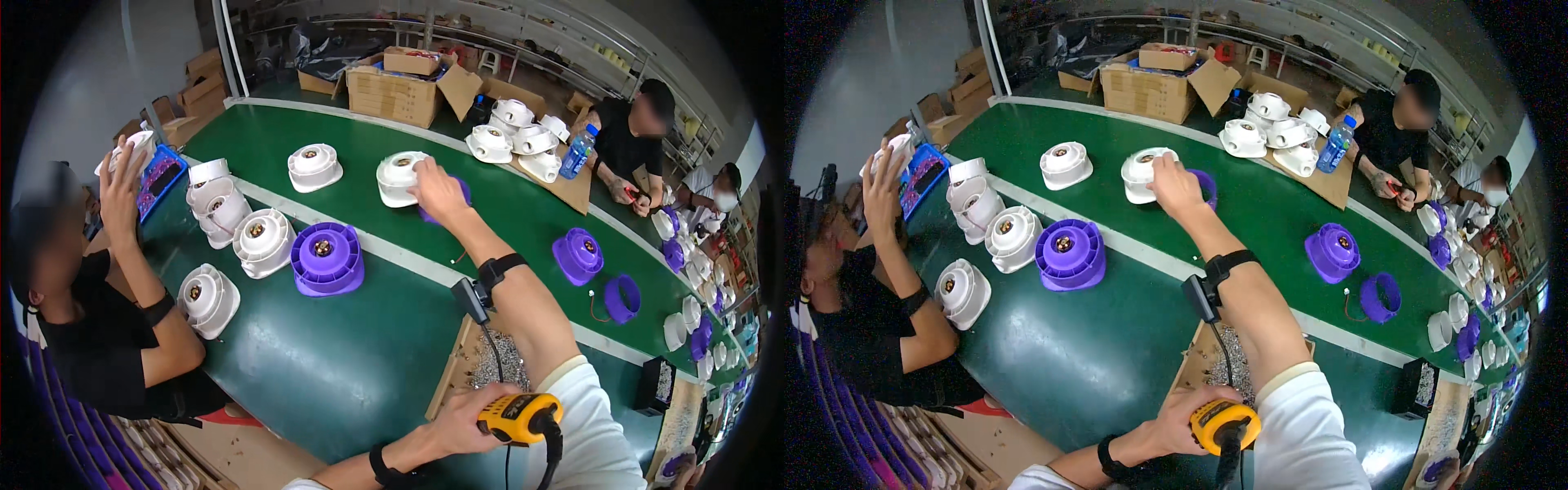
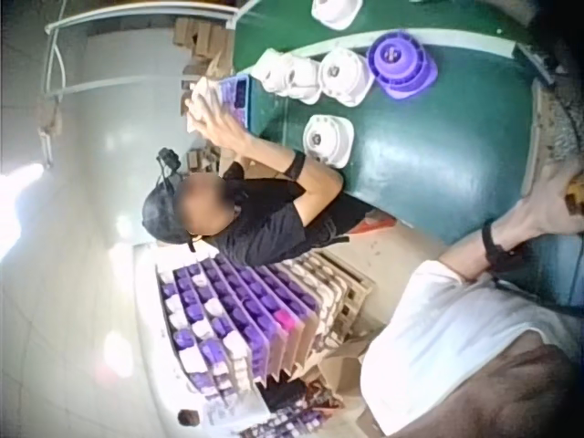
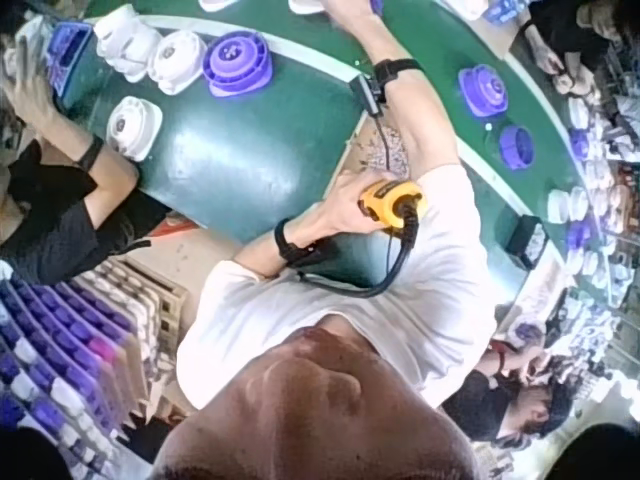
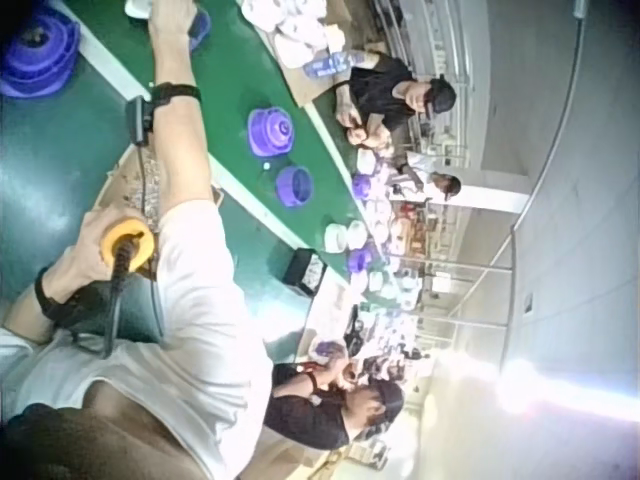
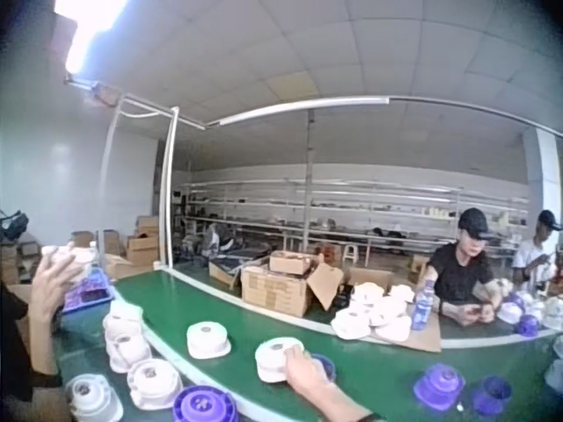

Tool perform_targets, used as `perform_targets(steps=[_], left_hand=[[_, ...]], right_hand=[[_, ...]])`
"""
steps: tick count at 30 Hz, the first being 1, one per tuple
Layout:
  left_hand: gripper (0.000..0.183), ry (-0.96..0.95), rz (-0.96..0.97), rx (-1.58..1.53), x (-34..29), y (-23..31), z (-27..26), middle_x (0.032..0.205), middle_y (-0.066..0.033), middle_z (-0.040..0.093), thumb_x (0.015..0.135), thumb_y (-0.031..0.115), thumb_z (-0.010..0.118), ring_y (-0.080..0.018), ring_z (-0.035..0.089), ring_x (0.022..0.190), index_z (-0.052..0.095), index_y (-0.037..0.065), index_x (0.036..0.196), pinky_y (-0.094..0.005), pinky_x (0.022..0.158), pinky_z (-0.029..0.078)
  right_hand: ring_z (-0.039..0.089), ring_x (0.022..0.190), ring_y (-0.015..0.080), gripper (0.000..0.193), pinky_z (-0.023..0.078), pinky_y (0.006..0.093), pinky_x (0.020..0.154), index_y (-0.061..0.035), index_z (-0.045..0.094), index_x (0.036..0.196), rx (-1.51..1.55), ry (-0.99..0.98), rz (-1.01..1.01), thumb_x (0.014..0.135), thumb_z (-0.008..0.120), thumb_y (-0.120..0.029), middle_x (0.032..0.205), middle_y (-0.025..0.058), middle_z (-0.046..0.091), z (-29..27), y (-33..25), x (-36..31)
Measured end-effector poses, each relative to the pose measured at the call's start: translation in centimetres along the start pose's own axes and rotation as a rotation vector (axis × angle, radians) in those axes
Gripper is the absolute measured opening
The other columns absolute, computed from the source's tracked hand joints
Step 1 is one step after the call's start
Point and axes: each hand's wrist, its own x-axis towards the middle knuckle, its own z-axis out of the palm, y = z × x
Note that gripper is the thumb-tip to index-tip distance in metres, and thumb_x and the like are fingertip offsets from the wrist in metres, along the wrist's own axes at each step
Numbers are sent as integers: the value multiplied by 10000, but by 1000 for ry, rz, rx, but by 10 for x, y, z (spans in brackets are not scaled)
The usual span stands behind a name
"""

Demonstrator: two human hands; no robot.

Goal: The person uses a yellow power screwdriver to fasten screws into white and purple plastic components on a green assembly table. They repeatedly pick up components, align them over a box of screws, and drive the screws in before placing the finished units on the table.

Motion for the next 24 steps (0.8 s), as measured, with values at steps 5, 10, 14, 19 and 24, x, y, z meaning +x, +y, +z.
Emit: perform_targets(steps=[5, 10, 14, 19, 24], left_hand=[[491, 27, 4, -6, -4, -2, 3, 967, -94, 657, 652, 186, 800, -217, 671, 800, 574, 26, 1058, -296, 726, 528], [511, -20, -19, -25, -3, 2, 5, 1004, -96, 652, 647, 166, 796, -204, 664, 860, 569, 22, 1081, -292, 771, 523], [491, -29, -15, -8, 0, 2, 2, 983, -106, 660, 646, 145, 785, -215, 673, 825, 571, 15, 1068, -296, 745, 528], [431, 12, 17, -5, 0, 4, 6, 950, -107, 667, 650, 111, 775, -220, 675, 799, 586, 12, 1025, -301, 725, 528], [382, 65, 116, 63, 1, 2, 12, 924, -124, 669, 623, 122, 784, -218, 668, 739, 596, 11, 935, -292, 664, 521]], right_hand=[[555, 1071, 307, 310, 388, 442, 961, -8, 598, 1033, -267, -372, 156, 760, 582, -155, 1116, 173, 564, -15, 35, -30], [565, 1078, 276, 239, 314, 480, 1020, -65, 650, 1000, -502, -584, 186, 805, 545, -157, 1128, 151, 605, -20, 85, -75], [620, 974, 264, 189, 357, 464, 980, -89, 661, 949, -565, -563, 161, 816, 533, -130, 962, 114, 670, -30, 99, -93], [644, 866, 268, 143, 422, 442, 870, -94, 651, 898, -489, -366, 146, 807, 556, -151, 907, 100, 656, -72, 97, -114], [618, 800, 331, 130, 470, 436, 751, -55, 594, 857, -283, -101, 102, 792, 589, -168, 849, 133, 620, -169, 64, -140]])
